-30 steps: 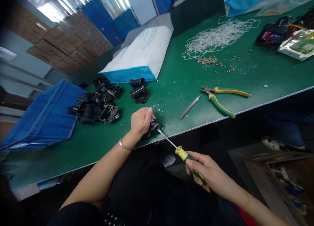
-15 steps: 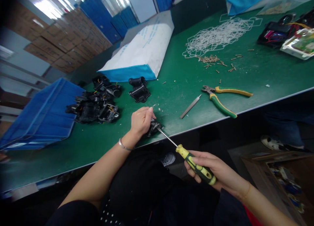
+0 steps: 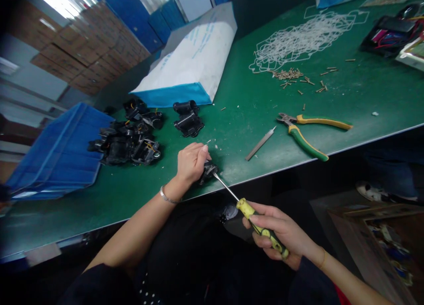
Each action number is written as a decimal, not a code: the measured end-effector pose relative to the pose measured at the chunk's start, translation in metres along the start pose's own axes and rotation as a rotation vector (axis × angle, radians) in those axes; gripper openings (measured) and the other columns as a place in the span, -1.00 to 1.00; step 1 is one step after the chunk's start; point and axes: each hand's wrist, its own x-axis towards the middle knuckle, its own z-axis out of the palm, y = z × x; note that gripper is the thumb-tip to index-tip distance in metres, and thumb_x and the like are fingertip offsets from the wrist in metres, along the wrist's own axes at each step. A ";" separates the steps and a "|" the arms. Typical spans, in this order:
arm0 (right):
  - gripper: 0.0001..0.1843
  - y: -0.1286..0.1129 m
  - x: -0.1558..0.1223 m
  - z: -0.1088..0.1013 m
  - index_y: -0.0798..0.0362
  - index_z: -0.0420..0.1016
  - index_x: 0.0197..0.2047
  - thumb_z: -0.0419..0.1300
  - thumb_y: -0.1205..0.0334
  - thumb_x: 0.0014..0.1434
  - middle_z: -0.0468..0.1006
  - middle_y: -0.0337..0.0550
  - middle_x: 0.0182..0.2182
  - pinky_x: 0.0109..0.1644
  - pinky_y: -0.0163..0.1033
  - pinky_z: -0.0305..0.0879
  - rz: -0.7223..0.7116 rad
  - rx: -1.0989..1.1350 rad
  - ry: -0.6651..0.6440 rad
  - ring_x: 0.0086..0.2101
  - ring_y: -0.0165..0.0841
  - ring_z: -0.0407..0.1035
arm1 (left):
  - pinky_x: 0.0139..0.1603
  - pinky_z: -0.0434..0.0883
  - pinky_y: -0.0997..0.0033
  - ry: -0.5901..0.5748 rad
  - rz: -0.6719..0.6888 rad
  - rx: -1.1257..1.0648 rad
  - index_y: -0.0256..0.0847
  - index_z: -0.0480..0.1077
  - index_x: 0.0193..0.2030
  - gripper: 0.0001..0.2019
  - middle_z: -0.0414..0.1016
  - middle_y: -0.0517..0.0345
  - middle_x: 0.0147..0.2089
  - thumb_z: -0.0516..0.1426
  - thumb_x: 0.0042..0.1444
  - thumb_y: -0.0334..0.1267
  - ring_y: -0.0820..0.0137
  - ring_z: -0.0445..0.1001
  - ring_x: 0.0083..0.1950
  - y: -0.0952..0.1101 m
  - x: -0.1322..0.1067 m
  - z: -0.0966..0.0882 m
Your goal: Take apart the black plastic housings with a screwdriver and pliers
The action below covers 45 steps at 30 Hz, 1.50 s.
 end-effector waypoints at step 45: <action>-0.77 -0.027 -0.017 -0.030 0.20 0.45 -0.05 0.08 0.38 0.26 0.52 -0.03 -0.29 -0.78 -0.66 -0.05 0.061 0.288 -0.143 -0.70 -0.71 0.09 | -0.28 0.23 0.40 0.005 -0.142 0.111 -0.20 0.42 -0.55 -0.46 0.48 0.10 -0.43 -0.20 0.33 -0.14 0.39 0.43 -0.31 0.000 0.009 0.001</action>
